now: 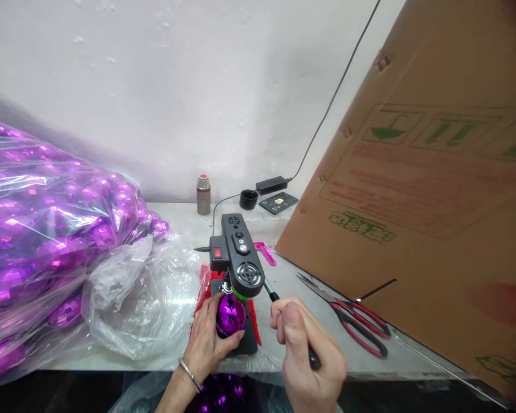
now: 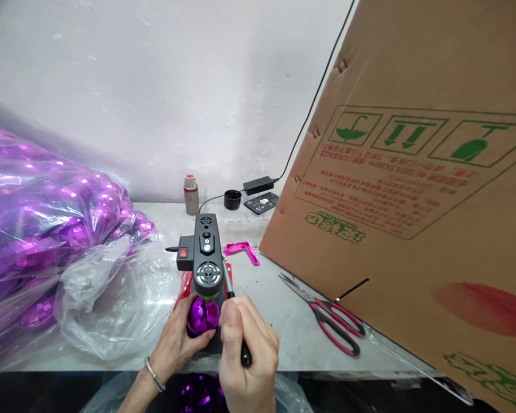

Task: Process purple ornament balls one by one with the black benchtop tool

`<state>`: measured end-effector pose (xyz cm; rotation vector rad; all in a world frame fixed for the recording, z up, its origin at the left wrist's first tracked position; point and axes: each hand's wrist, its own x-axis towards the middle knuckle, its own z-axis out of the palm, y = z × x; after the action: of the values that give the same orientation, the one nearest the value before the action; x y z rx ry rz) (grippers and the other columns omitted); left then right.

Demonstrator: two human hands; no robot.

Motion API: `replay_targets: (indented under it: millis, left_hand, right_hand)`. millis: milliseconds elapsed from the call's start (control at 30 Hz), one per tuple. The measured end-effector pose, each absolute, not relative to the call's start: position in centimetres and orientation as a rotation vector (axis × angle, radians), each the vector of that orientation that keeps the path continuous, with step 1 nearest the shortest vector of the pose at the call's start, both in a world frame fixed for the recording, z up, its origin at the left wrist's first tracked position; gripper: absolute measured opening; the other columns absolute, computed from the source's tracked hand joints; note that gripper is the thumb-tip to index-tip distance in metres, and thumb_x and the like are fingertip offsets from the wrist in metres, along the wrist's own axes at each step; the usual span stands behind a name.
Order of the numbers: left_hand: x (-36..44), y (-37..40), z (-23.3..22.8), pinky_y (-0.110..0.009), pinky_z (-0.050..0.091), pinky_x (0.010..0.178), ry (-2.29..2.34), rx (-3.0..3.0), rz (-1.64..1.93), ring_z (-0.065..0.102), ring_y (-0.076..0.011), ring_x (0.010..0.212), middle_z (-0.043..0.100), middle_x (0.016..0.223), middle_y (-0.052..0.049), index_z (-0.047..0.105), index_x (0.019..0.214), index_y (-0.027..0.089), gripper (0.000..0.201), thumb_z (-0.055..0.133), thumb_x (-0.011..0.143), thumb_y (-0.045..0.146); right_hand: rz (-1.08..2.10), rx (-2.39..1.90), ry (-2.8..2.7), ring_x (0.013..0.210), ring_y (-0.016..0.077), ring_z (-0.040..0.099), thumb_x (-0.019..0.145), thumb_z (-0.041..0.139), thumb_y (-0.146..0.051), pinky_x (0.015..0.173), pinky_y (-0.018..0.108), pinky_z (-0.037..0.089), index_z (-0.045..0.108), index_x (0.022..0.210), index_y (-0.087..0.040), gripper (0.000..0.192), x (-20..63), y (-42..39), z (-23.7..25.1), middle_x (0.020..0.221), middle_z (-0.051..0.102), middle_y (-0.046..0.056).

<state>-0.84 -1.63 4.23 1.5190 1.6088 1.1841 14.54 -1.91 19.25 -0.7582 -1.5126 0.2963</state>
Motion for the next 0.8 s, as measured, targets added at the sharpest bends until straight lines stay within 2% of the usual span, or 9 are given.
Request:
replay_targets:
  millis: [133, 233, 367, 500, 800]
  left_hand:
    - [-0.7, -1.5, 3.9, -0.066, 0.054, 0.106, 1.674, 1.606, 1.134, 0.068, -0.0441, 0.120, 0.072, 0.125, -0.017, 0.062, 0.138, 0.018, 0.075, 0.082, 0.068, 0.036]
    - [-0.3, -1.2, 3.5, -0.068, 0.052, 0.108, 1.735, 1.650, 1.147, 0.068, -0.0432, 0.120, 0.071, 0.124, -0.018, 0.061, 0.137, 0.016, 0.071, 0.079, 0.072, 0.038]
    - [0.5, -0.8, 2.6, -0.065, 0.051, 0.113, 1.637, 1.599, 1.205, 0.063, -0.0428, 0.130, 0.067, 0.135, -0.020, 0.058, 0.137, 0.015, 0.075, 0.081, 0.071, 0.041]
    - [0.9, -0.7, 1.9, -0.060, 0.053, 0.110, 1.557, 1.457, 1.180, 0.069, -0.0377, 0.122, 0.070, 0.131, -0.018, 0.054, 0.141, 0.015, 0.079, 0.081, 0.071, 0.039]
    - [1.3, -0.9, 2.1, -0.057, 0.057, 0.107, 1.613, 1.450, 1.183, 0.071, -0.0362, 0.115, 0.072, 0.125, -0.015, 0.059, 0.137, 0.016, 0.077, 0.082, 0.067, 0.037]
  right_hand:
    - [0.303, -0.748, -1.518, 0.060, 0.0094, 0.050, 0.105, 0.046, -0.005, 0.054, 0.023, 0.040, 0.051, 0.080, -0.021, 0.031, 14.6, -2.0, 19.1, 0.067, 0.049, -0.003]
    - [0.302, -0.745, -1.511, 0.061, 0.0095, 0.051, 0.105, 0.046, -0.004, 0.054, 0.023, 0.041, 0.052, 0.081, -0.021, 0.030, 14.5, -2.1, 19.0, 0.068, 0.049, -0.003]
    - [0.296, -0.752, -1.502, 0.061, 0.0091, 0.051, 0.104, 0.046, -0.003, 0.054, 0.022, 0.041, 0.050, 0.080, -0.021, 0.030, 14.4, -2.2, 19.1, 0.069, 0.050, -0.003]
    - [0.276, -0.718, -1.498, 0.059, 0.0092, 0.050, 0.104, 0.045, -0.003, 0.052, 0.023, 0.039, 0.049, 0.080, -0.021, 0.031, 14.4, -2.2, 18.7, 0.068, 0.050, -0.002]
    - [0.126, -0.683, -1.329, 0.053, 0.0082, 0.046, 0.108, 0.047, -0.010, 0.050, 0.025, 0.033, 0.045, 0.070, -0.019, 0.039, 13.4, -2.1, 15.4, 0.063, 0.046, -0.003]
